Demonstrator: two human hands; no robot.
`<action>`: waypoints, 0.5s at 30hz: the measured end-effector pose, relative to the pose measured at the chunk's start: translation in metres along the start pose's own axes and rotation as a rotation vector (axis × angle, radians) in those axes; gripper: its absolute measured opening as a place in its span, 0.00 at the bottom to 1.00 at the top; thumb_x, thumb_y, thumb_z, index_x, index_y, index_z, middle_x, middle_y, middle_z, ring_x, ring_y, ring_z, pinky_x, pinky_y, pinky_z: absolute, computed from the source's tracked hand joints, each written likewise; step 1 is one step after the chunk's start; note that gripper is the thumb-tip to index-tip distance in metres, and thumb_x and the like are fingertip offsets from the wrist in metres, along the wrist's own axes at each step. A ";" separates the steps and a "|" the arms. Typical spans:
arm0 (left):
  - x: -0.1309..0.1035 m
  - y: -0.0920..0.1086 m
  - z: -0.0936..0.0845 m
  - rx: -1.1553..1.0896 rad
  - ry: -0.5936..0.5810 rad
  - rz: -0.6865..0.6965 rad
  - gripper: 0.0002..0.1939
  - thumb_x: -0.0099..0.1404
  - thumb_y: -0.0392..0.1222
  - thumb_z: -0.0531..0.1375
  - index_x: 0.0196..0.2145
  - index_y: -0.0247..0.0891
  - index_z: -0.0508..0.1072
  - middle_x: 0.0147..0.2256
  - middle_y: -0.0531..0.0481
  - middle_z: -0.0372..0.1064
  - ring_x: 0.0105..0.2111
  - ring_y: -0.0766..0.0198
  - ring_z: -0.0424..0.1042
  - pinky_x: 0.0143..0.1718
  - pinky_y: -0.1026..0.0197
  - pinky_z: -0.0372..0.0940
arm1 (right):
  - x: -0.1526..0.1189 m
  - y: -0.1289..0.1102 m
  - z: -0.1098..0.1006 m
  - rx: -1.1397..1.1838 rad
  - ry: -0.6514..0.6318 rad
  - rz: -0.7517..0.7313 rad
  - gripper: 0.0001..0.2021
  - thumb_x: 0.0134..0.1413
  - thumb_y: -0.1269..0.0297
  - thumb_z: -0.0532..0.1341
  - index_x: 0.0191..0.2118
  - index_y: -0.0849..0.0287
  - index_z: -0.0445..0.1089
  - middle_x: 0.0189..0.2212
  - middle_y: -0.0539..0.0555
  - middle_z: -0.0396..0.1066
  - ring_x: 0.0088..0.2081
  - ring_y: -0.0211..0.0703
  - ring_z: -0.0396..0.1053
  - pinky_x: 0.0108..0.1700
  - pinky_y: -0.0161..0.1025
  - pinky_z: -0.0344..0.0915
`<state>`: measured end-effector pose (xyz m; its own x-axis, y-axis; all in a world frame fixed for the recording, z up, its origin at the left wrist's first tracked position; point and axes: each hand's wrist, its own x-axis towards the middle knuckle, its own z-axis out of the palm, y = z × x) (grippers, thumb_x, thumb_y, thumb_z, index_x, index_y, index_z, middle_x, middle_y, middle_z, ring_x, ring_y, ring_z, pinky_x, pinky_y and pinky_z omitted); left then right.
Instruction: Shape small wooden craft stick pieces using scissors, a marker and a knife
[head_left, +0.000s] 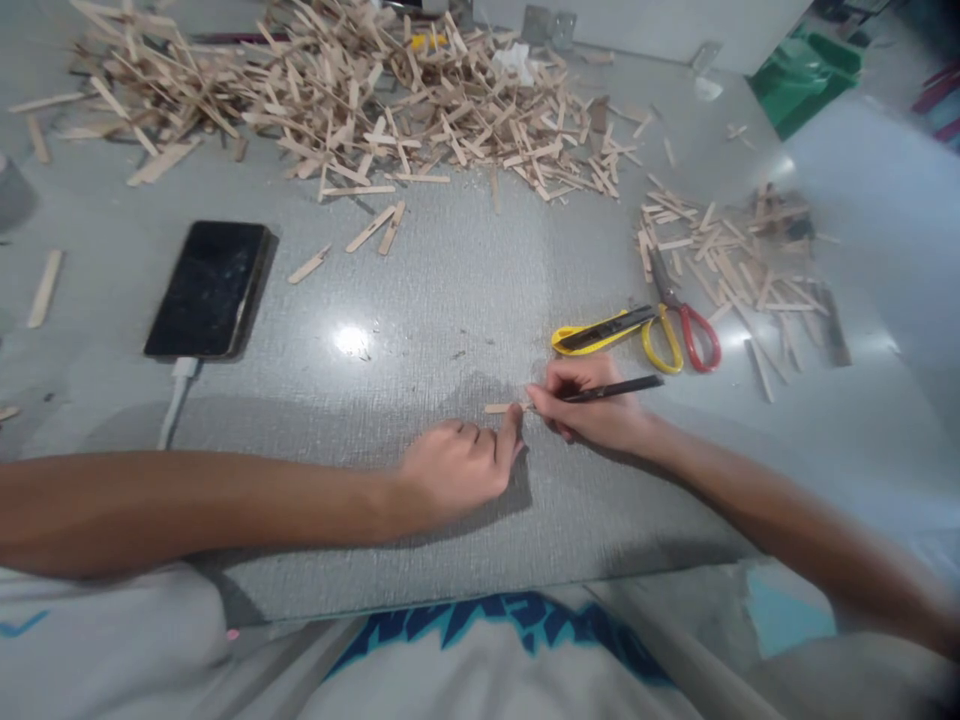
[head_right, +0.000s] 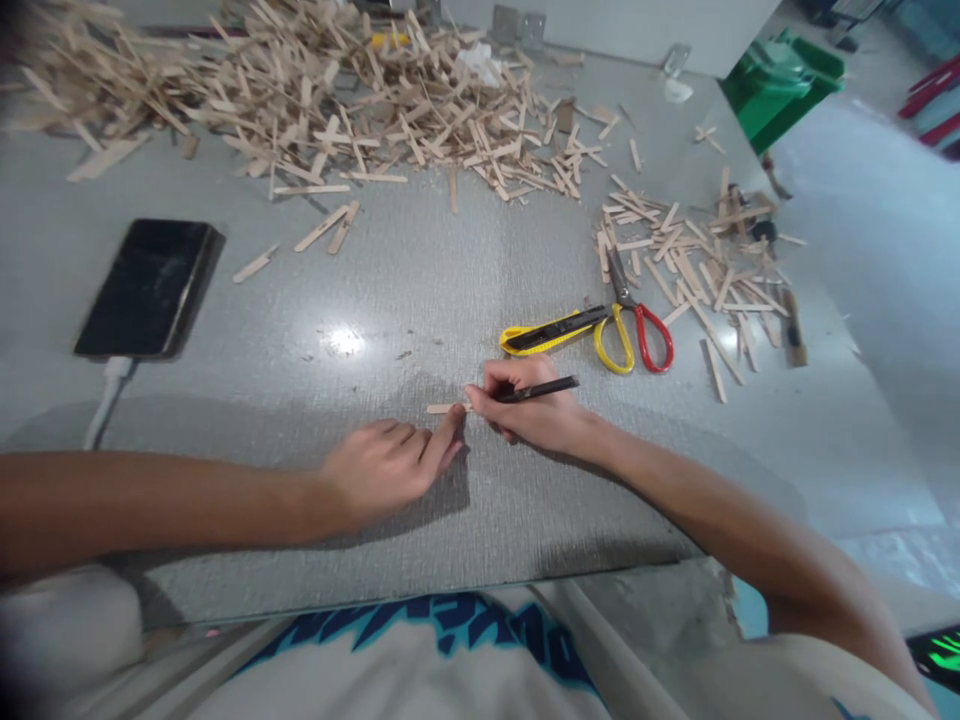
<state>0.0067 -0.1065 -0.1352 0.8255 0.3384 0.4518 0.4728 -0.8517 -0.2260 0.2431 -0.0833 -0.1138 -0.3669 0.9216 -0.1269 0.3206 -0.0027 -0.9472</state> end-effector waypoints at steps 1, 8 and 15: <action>0.000 0.000 0.000 0.005 0.000 -0.002 0.19 0.83 0.33 0.52 0.52 0.17 0.81 0.18 0.50 0.71 0.17 0.62 0.70 0.19 0.61 0.61 | 0.000 0.000 0.000 -0.001 -0.002 -0.001 0.26 0.67 0.46 0.70 0.24 0.56 0.64 0.15 0.44 0.65 0.15 0.33 0.63 0.18 0.32 0.56; 0.000 0.001 0.000 0.026 -0.005 -0.007 0.20 0.83 0.34 0.51 0.51 0.18 0.81 0.18 0.51 0.70 0.17 0.63 0.70 0.19 0.62 0.61 | 0.000 0.001 -0.001 -0.046 0.004 -0.031 0.27 0.68 0.48 0.70 0.23 0.56 0.63 0.14 0.45 0.64 0.15 0.32 0.62 0.19 0.32 0.54; -0.001 0.001 0.001 0.014 0.004 -0.012 0.18 0.82 0.33 0.53 0.51 0.18 0.81 0.18 0.51 0.69 0.17 0.63 0.70 0.19 0.62 0.60 | 0.000 -0.001 -0.001 -0.087 0.001 -0.059 0.28 0.69 0.48 0.69 0.22 0.56 0.62 0.15 0.45 0.64 0.16 0.32 0.61 0.19 0.33 0.52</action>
<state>0.0066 -0.1073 -0.1370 0.8186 0.3465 0.4580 0.4866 -0.8421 -0.2326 0.2435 -0.0835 -0.1129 -0.3863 0.9196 -0.0711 0.3729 0.0853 -0.9239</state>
